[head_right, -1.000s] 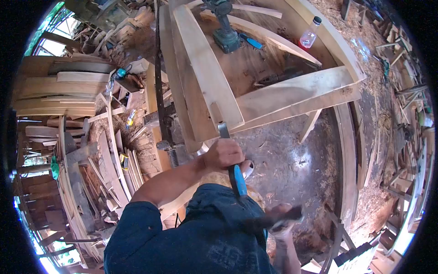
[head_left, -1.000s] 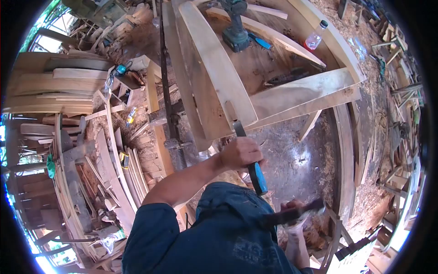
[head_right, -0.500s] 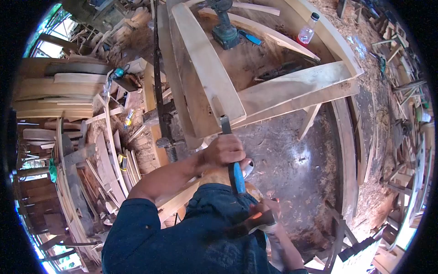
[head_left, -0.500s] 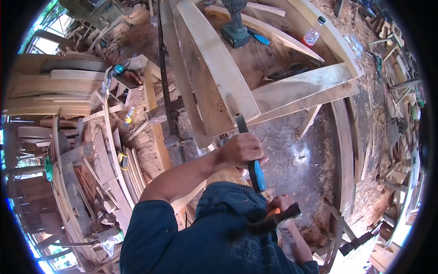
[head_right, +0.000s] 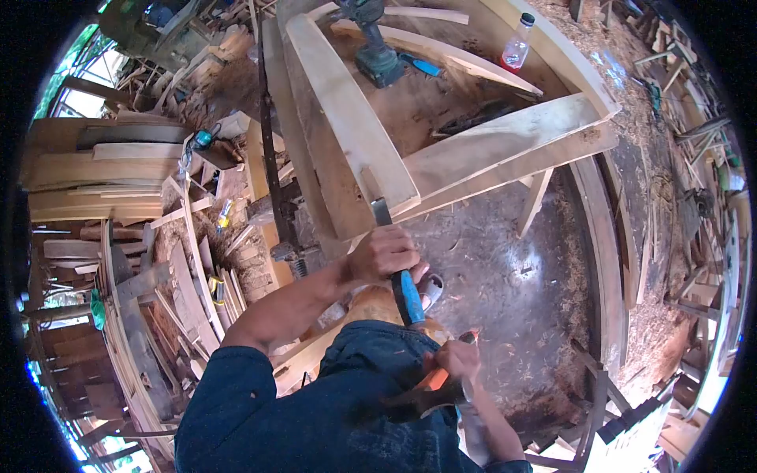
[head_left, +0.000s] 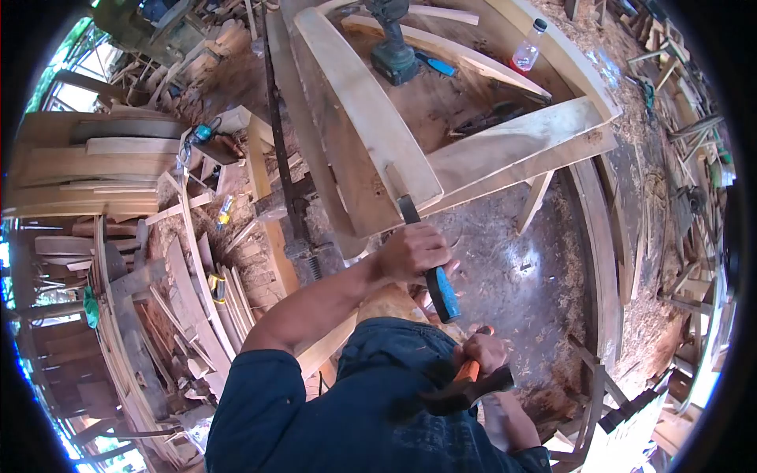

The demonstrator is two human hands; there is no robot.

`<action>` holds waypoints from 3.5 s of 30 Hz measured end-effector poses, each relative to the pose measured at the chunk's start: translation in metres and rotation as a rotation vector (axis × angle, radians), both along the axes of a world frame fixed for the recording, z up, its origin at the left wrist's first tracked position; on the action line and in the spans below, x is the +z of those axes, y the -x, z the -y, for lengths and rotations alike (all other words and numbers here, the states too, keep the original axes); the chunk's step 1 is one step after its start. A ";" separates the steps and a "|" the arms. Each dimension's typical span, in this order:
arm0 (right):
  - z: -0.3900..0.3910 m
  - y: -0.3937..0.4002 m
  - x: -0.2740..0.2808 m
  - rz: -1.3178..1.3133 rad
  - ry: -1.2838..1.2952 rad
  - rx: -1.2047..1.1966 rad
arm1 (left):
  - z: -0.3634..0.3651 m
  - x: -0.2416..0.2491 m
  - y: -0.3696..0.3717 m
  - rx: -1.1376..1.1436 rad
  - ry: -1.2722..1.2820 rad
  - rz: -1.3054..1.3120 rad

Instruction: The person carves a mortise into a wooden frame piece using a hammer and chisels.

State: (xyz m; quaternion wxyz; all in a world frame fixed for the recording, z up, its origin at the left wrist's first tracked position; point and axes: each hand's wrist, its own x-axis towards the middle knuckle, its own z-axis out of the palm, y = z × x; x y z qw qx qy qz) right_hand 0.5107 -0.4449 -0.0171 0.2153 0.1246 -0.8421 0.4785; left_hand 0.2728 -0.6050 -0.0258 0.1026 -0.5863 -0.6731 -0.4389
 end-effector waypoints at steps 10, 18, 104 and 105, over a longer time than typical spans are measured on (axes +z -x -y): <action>0.006 0.012 -0.011 0.519 0.062 -0.102 | 0.001 0.000 -0.003 0.063 0.077 0.051; 0.006 0.000 -0.001 0.410 0.003 -0.228 | 0.003 0.004 -0.008 0.085 0.092 0.020; 0.003 0.030 -0.050 0.179 0.059 -0.131 | 0.016 0.012 0.007 0.176 0.036 0.109; 0.011 0.044 -0.040 0.226 0.100 -0.130 | 0.016 0.013 0.006 0.160 0.037 0.110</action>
